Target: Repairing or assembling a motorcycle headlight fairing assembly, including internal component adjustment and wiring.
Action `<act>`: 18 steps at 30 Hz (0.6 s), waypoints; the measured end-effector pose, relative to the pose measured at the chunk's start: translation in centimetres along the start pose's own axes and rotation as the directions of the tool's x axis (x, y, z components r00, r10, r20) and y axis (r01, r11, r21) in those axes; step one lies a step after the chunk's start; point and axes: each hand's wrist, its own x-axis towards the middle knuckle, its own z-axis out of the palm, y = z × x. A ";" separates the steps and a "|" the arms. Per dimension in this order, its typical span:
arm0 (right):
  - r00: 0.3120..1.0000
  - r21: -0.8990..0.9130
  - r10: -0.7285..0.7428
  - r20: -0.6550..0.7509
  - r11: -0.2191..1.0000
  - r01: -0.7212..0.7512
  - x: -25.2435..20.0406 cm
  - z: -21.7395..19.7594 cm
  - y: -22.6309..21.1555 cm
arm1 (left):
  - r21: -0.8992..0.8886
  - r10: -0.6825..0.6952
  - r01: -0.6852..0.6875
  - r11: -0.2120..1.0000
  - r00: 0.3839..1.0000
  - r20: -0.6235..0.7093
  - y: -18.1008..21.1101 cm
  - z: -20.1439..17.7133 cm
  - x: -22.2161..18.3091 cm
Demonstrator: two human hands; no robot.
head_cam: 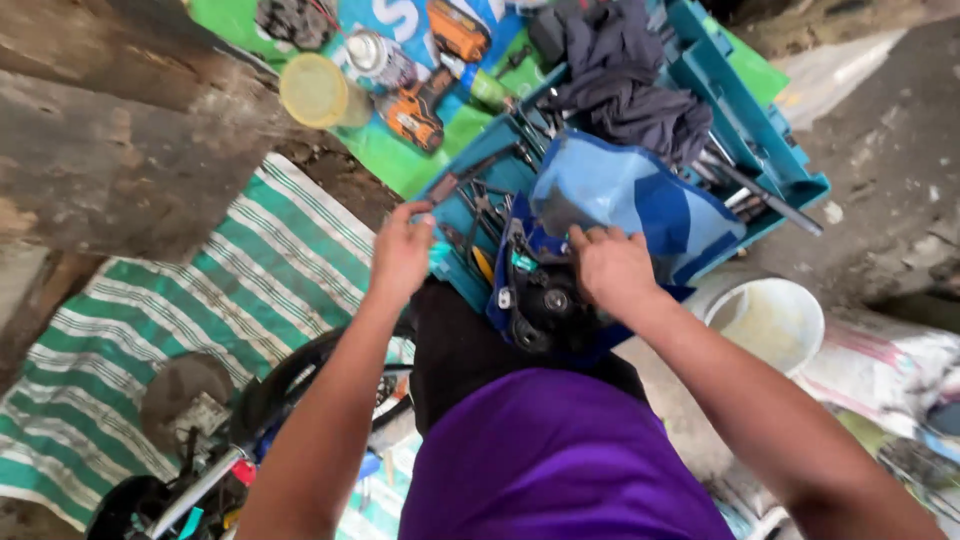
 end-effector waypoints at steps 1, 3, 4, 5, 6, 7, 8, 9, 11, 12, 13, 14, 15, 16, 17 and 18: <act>1.000 -0.002 0.002 0.021 1.000 -0.002 -1.1 2.8 0.6 | -0.005 -0.013 0.013 1.000 1.000 0.016 0.9 1.6 -2.8; 1.000 -0.163 -0.025 -0.016 0.986 0.023 -0.5 8.4 1.3 | -0.615 -0.070 0.190 0.766 0.974 0.213 3.4 3.1 -6.6; 1.000 -0.160 -0.022 -0.015 0.987 0.020 -0.2 8.3 1.3 | -0.612 -0.070 0.190 0.768 0.974 0.215 1.2 5.1 -6.4; 1.000 -0.199 -0.025 0.013 0.980 0.027 0.2 8.4 1.3 | -0.730 -0.097 0.290 0.619 0.950 0.295 -1.1 7.0 -6.2; 0.998 -0.236 -0.032 0.055 0.971 0.045 -0.5 8.4 1.2 | -0.810 -0.119 0.395 0.434 0.916 0.383 -3.5 9.2 -7.0; 0.997 -0.232 -0.035 0.071 0.971 0.051 -1.2 8.7 1.1 | -0.806 -0.132 0.407 0.429 0.911 0.390 -4.0 9.6 -8.1; 0.998 -0.249 -0.067 0.021 0.966 0.070 -1.2 8.9 1.2 | -0.844 -0.130 0.412 0.344 0.911 0.392 -4.2 9.9 -8.4; 0.995 -0.266 -0.100 -0.028 0.960 0.089 -1.2 9.0 1.3 | -0.874 -0.128 0.413 0.256 0.911 0.393 -4.3 10.1 -8.8; 0.990 -0.280 -0.122 -0.069 0.955 0.098 -1.3 9.9 1.3 | -0.900 -0.115 0.382 0.212 0.924 0.365 -3.6 9.7 -9.4; 0.984 -0.288 -0.143 -0.109 0.952 0.106 -1.5 10.4 1.2 | -0.921 -0.107 0.351 0.171 0.935 0.337 -3.3 9.4 -9.8; 0.983 -0.289 -0.145 -0.109 0.951 0.108 -1.5 10.2 1.0 | -0.921 -0.108 0.350 0.169 0.936 0.335 -3.1 9.5 -10.1; 0.988 -0.267 -0.135 -0.076 0.957 0.110 -1.5 10.0 0.8 | -0.933 -0.086 0.317 0.168 0.948 0.307 -2.9 9.5 -10.2; 0.991 -0.246 -0.126 -0.043 0.963 0.112 -1.4 9.8 0.7 | -0.944 -0.063 0.285 0.166 0.958 0.278 -2.6 9.6 -10.3; 0.991 -0.247 -0.128 -0.042 0.962 0.114 -1.4 10.2 0.6 | -0.945 -0.064 0.285 0.163 0.959 0.278 -2.9 9.9 -10.3; 0.992 -0.255 -0.119 -0.031 0.961 0.107 -1.3 10.6 0.6 | -0.951 -0.050 0.264 0.162 0.964 0.259 -3.1 10.2 -10.4; 0.994 -0.262 -0.108 -0.021 0.960 0.099 -1.2 11.0 0.5 | -0.956 -0.034 0.243 0.161 0.970 0.241 -3.4 10.5 -10.3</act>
